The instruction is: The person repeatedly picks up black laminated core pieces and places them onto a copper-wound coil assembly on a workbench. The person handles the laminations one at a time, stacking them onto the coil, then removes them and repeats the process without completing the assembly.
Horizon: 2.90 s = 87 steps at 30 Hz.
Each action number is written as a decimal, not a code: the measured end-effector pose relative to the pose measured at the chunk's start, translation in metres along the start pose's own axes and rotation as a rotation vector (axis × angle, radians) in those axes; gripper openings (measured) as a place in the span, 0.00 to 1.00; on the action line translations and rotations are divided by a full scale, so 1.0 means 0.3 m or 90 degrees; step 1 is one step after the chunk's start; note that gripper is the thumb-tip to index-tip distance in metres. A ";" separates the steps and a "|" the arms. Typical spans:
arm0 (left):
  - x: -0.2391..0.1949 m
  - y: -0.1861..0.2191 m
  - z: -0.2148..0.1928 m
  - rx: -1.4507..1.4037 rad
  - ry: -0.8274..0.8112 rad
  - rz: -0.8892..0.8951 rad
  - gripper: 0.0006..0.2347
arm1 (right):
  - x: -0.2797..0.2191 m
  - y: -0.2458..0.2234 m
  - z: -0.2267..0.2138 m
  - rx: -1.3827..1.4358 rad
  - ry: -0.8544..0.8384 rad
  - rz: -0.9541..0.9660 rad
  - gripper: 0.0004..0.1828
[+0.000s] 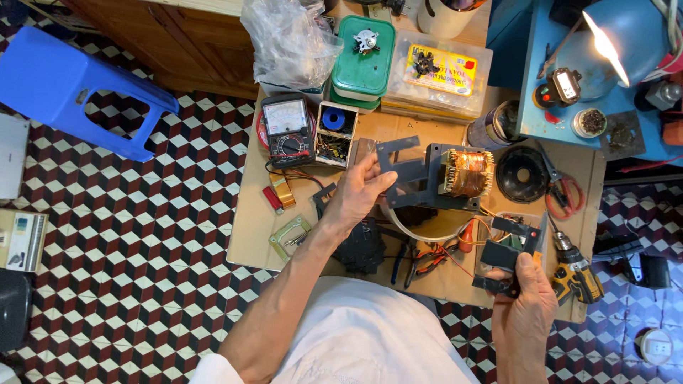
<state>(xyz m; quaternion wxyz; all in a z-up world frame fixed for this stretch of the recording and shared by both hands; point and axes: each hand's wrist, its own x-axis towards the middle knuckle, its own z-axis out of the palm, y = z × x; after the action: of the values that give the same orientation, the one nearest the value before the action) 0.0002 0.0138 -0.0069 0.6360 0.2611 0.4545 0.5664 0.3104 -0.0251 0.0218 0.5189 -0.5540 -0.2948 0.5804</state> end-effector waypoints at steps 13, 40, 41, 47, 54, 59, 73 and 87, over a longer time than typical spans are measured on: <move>0.130 -0.074 0.016 0.081 0.010 -0.026 0.23 | 0.000 -0.017 0.023 -0.005 -0.008 -0.005 0.11; 0.119 -0.058 0.185 0.489 0.129 0.018 0.21 | 0.382 -0.102 0.095 -0.168 -0.092 -0.081 0.13; 0.118 -0.054 0.188 0.498 0.129 0.030 0.21 | 0.388 -0.096 0.102 -0.166 -0.088 -0.073 0.13; 0.090 -0.023 0.210 0.522 0.126 0.046 0.20 | 0.390 -0.063 0.125 -0.140 -0.120 -0.039 0.15; 0.035 -0.046 0.234 0.554 0.153 0.110 0.19 | 0.363 -0.051 0.125 -0.133 -0.130 -0.006 0.17; 0.013 -0.102 0.244 0.540 0.172 0.214 0.20 | 0.356 -0.058 0.157 -0.117 -0.116 0.003 0.18; -0.052 -0.092 0.268 0.669 0.119 0.257 0.22 | 0.306 -0.045 0.219 -0.271 -0.087 -0.035 0.16; -0.047 -0.123 0.250 0.589 0.079 0.303 0.26 | 0.221 -0.006 0.258 -0.611 -0.117 -0.287 0.12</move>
<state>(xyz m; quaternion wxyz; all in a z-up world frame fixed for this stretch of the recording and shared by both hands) 0.0843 0.0058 -0.0005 0.2797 0.5765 0.6223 0.4497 0.2475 0.0551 0.0174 0.2912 -0.5985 -0.6830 0.3008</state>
